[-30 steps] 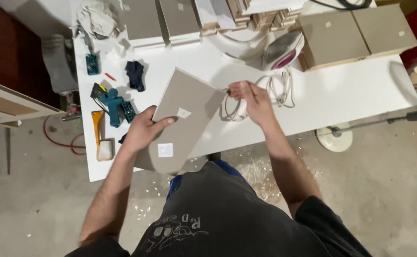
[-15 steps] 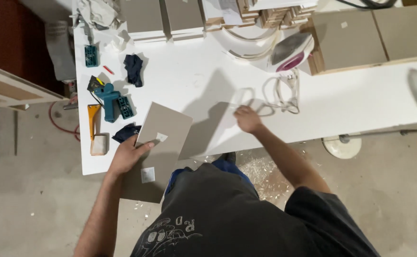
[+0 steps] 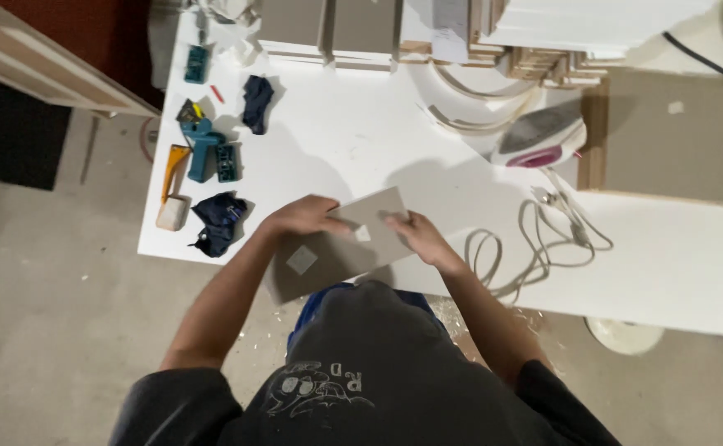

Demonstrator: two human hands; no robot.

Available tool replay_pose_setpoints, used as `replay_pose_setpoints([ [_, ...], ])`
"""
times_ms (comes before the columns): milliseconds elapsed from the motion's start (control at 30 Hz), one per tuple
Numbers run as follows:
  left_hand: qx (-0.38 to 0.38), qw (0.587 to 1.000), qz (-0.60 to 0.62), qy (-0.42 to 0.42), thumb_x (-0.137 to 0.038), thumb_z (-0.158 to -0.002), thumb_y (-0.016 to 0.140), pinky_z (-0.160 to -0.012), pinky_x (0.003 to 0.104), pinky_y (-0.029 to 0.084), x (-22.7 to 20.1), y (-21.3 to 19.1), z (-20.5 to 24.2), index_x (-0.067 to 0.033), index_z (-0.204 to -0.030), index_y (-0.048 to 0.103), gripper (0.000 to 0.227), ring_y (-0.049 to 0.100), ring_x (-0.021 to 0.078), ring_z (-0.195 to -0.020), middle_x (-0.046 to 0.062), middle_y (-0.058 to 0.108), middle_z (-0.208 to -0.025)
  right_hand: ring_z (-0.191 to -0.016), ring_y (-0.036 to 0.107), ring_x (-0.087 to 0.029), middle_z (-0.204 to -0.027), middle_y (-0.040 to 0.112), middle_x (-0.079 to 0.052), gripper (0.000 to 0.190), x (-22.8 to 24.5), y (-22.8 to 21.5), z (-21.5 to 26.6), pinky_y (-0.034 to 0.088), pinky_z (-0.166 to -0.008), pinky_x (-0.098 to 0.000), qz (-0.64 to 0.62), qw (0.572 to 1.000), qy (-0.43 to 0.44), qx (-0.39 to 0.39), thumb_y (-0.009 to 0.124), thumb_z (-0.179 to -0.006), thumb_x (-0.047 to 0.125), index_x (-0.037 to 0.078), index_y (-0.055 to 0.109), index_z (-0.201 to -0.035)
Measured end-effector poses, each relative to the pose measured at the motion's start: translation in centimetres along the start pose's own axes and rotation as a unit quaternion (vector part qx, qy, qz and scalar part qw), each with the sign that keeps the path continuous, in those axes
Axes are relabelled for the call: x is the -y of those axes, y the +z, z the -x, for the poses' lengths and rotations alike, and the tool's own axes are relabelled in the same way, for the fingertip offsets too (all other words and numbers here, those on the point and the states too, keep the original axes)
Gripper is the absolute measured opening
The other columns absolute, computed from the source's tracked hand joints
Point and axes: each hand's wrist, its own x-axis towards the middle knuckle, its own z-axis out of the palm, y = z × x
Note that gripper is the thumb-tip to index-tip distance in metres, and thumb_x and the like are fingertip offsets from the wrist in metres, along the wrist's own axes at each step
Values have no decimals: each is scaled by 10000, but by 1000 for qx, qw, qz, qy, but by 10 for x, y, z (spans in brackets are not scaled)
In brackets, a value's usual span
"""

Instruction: Stacking and organizing flat wooden panels on a workbench

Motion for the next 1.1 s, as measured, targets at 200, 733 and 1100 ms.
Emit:
replay_pose_setpoints([
  [200,-558,821,1,-120,-415,-874,822,-848,508,577,111,26,-37,-166,-1094,719,349,711,382,-962,86,704,-1073,-1408,459,-421,-1420,542,-353,743,-74,-5,-28,343,-1164,-529,-215,955,34,-202,646,-1018,499,-113,516,-1419],
  [733,-371,819,392,-195,-275,-1017,686,-1013,446,560,275,37,-54,-69,-1404,625,442,634,368,-1228,223,673,-1292,-855,630,-373,-845,559,-171,569,-128,75,-194,477,-747,-500,40,963,-49,-263,565,-1047,596,27,556,-1015],
  [1100,-383,876,241,-163,-280,-860,795,-936,491,589,298,9,-72,-3,-1278,705,509,672,417,-1126,241,676,-1207,-974,741,-432,-1046,722,-287,722,-40,106,-177,598,-768,-558,368,905,45,-209,322,-1088,599,-48,434,-1386],
])
